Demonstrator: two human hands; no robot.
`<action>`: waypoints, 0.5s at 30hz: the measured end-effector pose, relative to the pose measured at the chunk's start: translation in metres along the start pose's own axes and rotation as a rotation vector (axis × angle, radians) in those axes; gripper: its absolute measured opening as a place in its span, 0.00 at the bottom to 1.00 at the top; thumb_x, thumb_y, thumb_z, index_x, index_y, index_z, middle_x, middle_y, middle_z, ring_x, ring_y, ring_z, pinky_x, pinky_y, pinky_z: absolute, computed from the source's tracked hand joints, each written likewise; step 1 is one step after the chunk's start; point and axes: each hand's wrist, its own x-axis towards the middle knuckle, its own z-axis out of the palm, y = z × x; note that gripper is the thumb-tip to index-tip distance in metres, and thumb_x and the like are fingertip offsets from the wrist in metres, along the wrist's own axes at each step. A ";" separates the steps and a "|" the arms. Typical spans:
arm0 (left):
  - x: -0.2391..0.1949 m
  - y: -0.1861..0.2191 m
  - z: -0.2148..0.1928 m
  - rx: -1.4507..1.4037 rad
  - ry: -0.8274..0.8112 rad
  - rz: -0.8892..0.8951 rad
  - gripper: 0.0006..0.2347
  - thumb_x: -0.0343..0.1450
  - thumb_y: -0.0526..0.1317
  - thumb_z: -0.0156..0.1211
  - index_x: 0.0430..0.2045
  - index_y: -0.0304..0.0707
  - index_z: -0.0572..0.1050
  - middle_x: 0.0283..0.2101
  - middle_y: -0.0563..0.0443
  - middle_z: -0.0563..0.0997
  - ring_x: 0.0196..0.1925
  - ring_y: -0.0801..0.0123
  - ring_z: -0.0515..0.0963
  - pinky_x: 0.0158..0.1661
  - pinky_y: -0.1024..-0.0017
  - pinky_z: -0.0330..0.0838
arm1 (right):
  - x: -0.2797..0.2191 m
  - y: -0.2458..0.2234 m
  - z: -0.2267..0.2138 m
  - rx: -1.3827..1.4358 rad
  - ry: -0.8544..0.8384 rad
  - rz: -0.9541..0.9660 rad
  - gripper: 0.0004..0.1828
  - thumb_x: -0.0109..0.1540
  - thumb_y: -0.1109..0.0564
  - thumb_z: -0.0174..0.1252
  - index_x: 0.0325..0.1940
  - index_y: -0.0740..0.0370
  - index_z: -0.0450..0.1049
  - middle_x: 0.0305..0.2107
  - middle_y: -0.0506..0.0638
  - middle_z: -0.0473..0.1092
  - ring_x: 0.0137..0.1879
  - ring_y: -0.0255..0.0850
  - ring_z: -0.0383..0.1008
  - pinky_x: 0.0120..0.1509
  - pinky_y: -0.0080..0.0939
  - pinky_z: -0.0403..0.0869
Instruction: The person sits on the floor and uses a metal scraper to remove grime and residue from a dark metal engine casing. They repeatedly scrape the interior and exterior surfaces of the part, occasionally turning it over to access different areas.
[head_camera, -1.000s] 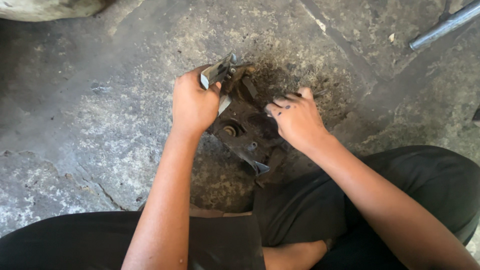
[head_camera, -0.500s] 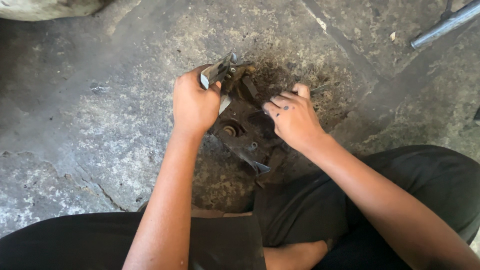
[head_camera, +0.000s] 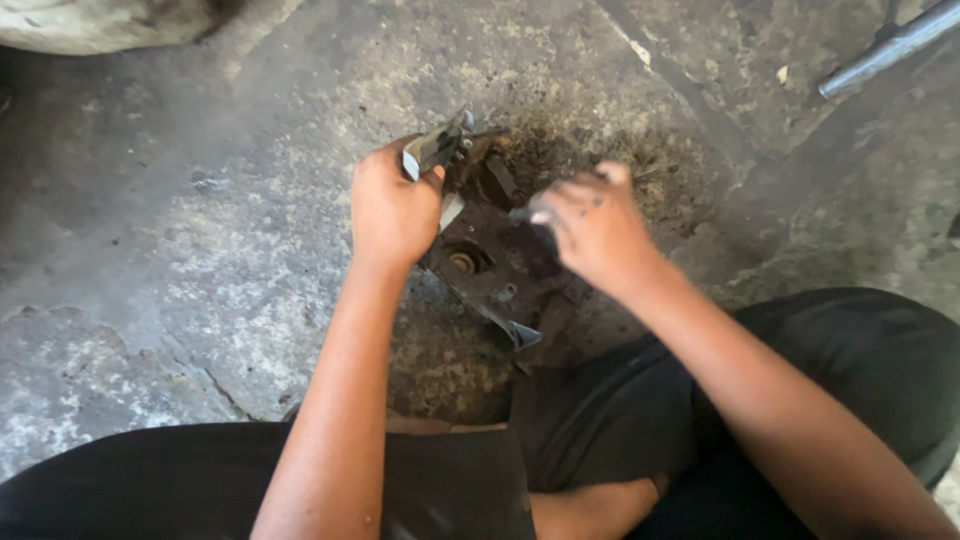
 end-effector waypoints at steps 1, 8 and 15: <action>0.001 -0.001 0.000 -0.001 -0.013 -0.023 0.11 0.64 0.34 0.65 0.38 0.34 0.82 0.35 0.32 0.83 0.42 0.41 0.83 0.42 0.58 0.75 | 0.000 0.007 -0.005 -0.049 -0.005 0.045 0.06 0.62 0.62 0.63 0.43 0.57 0.79 0.35 0.47 0.77 0.44 0.42 0.76 0.64 0.52 0.60; 0.000 0.004 -0.002 -0.049 -0.008 -0.016 0.10 0.65 0.34 0.64 0.39 0.34 0.82 0.35 0.33 0.83 0.42 0.42 0.83 0.43 0.60 0.76 | 0.006 -0.002 -0.004 -0.082 -0.136 0.038 0.06 0.58 0.60 0.62 0.39 0.55 0.78 0.32 0.48 0.77 0.45 0.45 0.76 0.59 0.51 0.60; 0.002 0.002 -0.001 -0.029 -0.015 -0.025 0.11 0.63 0.34 0.65 0.39 0.34 0.82 0.35 0.33 0.83 0.42 0.42 0.83 0.43 0.59 0.75 | 0.006 -0.008 0.003 -0.096 -0.164 0.033 0.04 0.57 0.60 0.62 0.36 0.55 0.78 0.31 0.47 0.76 0.44 0.45 0.75 0.59 0.52 0.60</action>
